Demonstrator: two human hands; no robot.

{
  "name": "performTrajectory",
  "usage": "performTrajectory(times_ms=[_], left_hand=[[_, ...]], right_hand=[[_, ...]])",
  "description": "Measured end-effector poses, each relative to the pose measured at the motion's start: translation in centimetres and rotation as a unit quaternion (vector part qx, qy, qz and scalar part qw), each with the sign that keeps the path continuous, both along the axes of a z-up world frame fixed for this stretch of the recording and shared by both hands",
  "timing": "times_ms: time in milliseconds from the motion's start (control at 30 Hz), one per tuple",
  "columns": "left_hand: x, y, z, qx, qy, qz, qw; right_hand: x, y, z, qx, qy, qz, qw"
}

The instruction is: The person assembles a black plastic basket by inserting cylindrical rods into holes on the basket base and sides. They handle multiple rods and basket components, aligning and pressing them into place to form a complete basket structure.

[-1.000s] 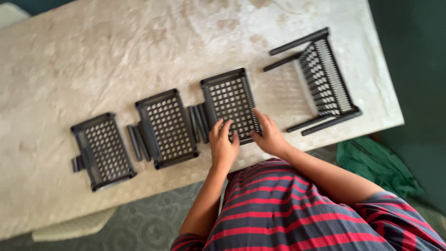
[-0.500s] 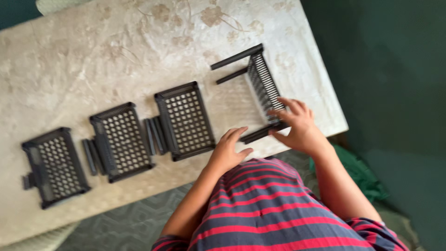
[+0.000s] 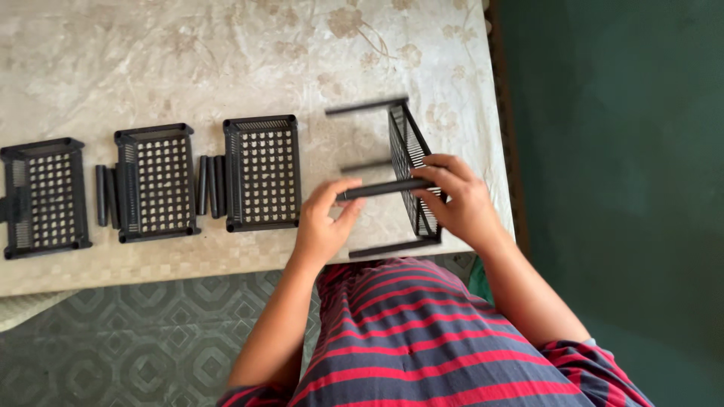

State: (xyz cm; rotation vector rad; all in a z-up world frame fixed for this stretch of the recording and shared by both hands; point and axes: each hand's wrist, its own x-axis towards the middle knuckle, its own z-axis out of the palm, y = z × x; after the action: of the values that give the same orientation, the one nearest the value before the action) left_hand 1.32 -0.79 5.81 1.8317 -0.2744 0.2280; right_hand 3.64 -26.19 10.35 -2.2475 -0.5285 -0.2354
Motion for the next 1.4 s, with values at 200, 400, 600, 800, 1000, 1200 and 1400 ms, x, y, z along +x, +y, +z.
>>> performTrajectory(times_ms=[200,400,600,800,1000,1200,1400], left_hand=[[2.1,-0.6,4.1,-0.008,0.011,0.016,1.000],[3.3,-1.4,5.4,0.226,-0.107,0.077,0.965],[6.1,-3.2,5.2,0.382,-0.184,0.002,0.906],[8.0,-3.2,3.8,0.379,-0.141,-0.034,0.914],[8.9,-2.8,4.1,0.432,-0.054,-0.077,0.897],[8.8,-3.0,5.0,0.445,-0.124,-0.057,0.885],[9.1,-2.3,4.4,0.427,-0.085,-0.088,0.896]], right_hand=[[1.8,-0.6,1.7,0.076,0.075,-0.029,0.994],[1.7,-0.1,-0.5,0.189,0.186,-0.076,0.961],[2.5,0.7,-1.5,0.171,0.185,-0.111,0.961],[3.6,0.9,-2.5,0.145,0.215,-0.163,0.952],[3.7,1.1,-3.2,0.157,0.184,-0.142,0.960],[3.5,1.2,-2.6,0.132,0.200,-0.169,0.956],[3.3,1.5,-2.3,0.104,0.209,-0.189,0.954]])
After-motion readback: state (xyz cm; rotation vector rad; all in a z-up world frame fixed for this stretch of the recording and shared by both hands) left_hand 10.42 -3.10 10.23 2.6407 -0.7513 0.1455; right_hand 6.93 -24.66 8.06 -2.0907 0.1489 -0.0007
